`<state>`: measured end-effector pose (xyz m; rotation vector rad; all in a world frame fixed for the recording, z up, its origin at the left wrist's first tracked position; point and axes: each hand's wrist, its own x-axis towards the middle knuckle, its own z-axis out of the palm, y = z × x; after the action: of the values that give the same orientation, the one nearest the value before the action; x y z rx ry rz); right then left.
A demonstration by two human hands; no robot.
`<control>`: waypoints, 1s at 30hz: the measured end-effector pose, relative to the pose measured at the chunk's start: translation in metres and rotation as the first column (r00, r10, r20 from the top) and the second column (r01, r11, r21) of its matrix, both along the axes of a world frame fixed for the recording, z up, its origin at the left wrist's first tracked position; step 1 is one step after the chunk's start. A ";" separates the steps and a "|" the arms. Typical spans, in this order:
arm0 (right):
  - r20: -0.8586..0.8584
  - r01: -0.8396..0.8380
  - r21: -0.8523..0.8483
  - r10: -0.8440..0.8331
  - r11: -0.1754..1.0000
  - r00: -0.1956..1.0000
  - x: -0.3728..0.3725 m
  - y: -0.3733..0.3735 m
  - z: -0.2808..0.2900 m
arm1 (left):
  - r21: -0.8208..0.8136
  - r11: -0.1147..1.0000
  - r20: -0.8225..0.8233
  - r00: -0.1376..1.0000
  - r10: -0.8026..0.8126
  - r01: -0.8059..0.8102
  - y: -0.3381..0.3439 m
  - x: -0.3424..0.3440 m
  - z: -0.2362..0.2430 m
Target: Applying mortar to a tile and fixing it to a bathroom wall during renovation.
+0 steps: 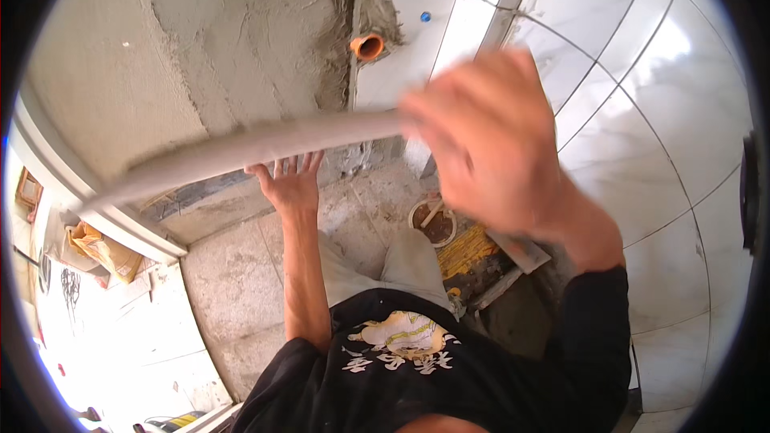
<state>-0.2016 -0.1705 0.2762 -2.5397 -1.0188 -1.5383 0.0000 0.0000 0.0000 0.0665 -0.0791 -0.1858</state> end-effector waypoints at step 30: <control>-0.448 0.240 -0.112 -0.265 0.964 0.854 0.324 -0.005 0.039 | 0.210 0.977 -0.529 0.835 0.149 -0.041 -0.023 0.147 -0.019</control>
<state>0.1227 -0.1755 0.3156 -2.9577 -0.6908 -0.8597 0.1468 -0.0228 -0.0191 0.2072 0.5145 -0.1052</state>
